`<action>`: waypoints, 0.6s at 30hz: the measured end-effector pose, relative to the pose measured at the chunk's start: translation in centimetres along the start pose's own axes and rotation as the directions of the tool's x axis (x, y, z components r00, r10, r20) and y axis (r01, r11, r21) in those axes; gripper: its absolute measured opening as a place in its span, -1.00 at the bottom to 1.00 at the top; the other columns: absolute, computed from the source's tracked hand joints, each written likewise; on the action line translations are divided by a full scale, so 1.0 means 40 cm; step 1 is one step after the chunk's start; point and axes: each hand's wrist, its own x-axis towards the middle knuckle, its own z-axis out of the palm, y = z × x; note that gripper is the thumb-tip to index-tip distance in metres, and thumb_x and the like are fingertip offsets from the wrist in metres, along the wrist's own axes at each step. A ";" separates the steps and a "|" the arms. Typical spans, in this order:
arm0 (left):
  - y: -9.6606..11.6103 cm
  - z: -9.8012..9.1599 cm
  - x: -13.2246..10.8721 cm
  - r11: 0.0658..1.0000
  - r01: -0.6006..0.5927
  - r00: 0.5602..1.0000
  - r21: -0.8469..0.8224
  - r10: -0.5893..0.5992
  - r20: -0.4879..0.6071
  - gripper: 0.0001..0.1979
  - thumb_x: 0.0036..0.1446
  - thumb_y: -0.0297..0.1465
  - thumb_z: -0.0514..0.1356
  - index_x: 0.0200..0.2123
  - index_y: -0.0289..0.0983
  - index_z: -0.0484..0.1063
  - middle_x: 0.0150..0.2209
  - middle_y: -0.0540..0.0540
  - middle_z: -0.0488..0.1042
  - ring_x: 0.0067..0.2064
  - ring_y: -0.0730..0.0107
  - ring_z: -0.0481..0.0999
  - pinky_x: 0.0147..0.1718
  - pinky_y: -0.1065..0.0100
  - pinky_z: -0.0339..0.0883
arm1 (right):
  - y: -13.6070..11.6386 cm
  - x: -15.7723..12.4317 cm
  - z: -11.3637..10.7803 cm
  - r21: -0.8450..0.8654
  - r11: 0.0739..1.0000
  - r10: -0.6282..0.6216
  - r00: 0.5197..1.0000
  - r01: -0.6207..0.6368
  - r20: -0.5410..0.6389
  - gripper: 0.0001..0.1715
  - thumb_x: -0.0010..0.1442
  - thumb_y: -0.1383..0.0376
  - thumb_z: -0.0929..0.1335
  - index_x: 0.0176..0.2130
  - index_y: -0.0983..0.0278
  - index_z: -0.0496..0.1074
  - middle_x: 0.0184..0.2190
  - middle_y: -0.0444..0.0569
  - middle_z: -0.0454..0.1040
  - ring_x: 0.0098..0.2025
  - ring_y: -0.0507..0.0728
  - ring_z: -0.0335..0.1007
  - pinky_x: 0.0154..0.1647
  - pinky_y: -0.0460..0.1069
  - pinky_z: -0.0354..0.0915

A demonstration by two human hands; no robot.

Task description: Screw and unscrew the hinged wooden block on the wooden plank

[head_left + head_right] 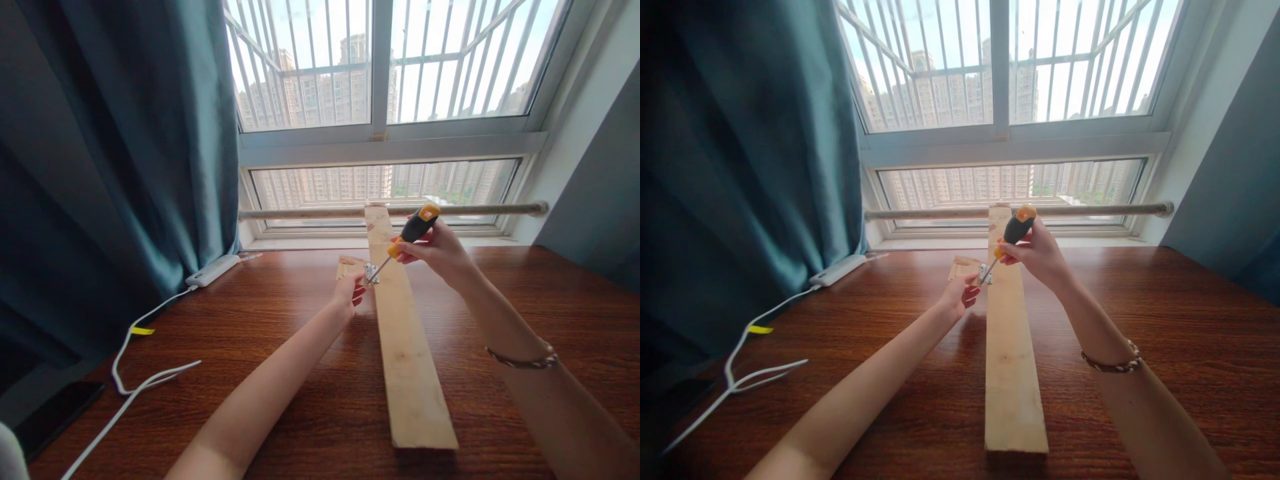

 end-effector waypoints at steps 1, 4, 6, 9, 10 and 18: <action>0.000 0.000 0.000 1.000 -0.002 1.000 0.002 0.002 0.003 -0.83 -0.08 -0.33 0.23 -0.56 -0.27 0.32 -0.59 0.05 0.30 -0.51 0.48 0.32 -0.43 0.37 0.08 | -0.008 -0.003 -0.002 0.008 1.000 0.012 1.000 -0.012 0.021 -0.41 -0.30 0.22 0.55 -0.30 0.29 0.28 -0.48 -0.08 0.51 -0.57 0.09 0.46 -0.58 -0.03 0.46; -0.003 0.000 0.000 1.000 -0.004 1.000 0.003 0.004 0.011 -0.84 -0.08 -0.33 0.22 -0.55 -0.27 0.33 -0.57 0.03 0.34 -0.49 0.47 0.34 -0.43 0.37 0.09 | -0.026 -0.007 -0.007 0.021 1.000 0.014 1.000 -0.014 -0.010 -0.51 -0.28 0.23 0.55 -0.39 0.31 0.30 -0.49 -0.06 0.51 -0.54 0.10 0.48 -0.52 -0.02 0.48; -0.005 -0.001 -0.001 1.000 0.000 1.000 0.005 0.000 0.018 -0.86 -0.07 -0.34 0.21 -0.54 -0.27 0.34 -0.55 0.02 0.36 -0.49 0.47 0.34 -0.44 0.37 0.09 | -0.031 -0.007 -0.009 0.020 1.000 -0.010 0.997 0.011 -0.074 -0.53 -0.27 0.24 0.54 -0.40 0.30 0.30 -0.49 -0.05 0.51 -0.54 0.10 0.48 -0.52 0.00 0.48; -0.006 0.000 -0.004 1.000 -0.001 1.000 0.014 0.001 0.029 -0.87 -0.05 -0.35 0.19 -0.54 -0.27 0.34 -0.55 0.01 0.37 -0.48 0.48 0.33 -0.44 0.38 0.09 | -0.033 -0.005 -0.012 0.010 1.000 -0.020 0.993 0.021 -0.118 -0.51 -0.29 0.23 0.54 -0.40 0.30 0.29 -0.51 -0.05 0.50 -0.56 0.11 0.47 -0.54 0.01 0.48; -0.006 0.000 -0.005 1.000 -0.005 0.999 0.016 0.004 0.031 -0.87 -0.05 -0.35 0.19 -0.55 -0.27 0.34 -0.55 0.01 0.37 -0.48 0.48 0.33 -0.43 0.38 0.09 | -0.032 -0.005 -0.011 0.008 1.000 -0.017 0.993 0.018 -0.119 -0.51 -0.29 0.23 0.54 -0.40 0.30 0.28 -0.52 -0.05 0.50 -0.56 0.11 0.46 -0.54 0.01 0.48; -0.005 0.001 -0.011 1.000 -0.011 1.000 0.006 0.011 0.027 -0.86 -0.06 -0.35 0.18 -0.56 -0.26 0.32 -0.53 0.02 0.35 -0.45 0.47 0.33 -0.43 0.36 0.10 | -0.027 -0.004 -0.007 -0.013 1.000 0.024 0.995 -0.025 -0.101 -0.45 -0.29 0.21 0.55 -0.36 0.32 0.27 -0.50 -0.04 0.50 -0.55 0.12 0.48 -0.51 0.02 0.49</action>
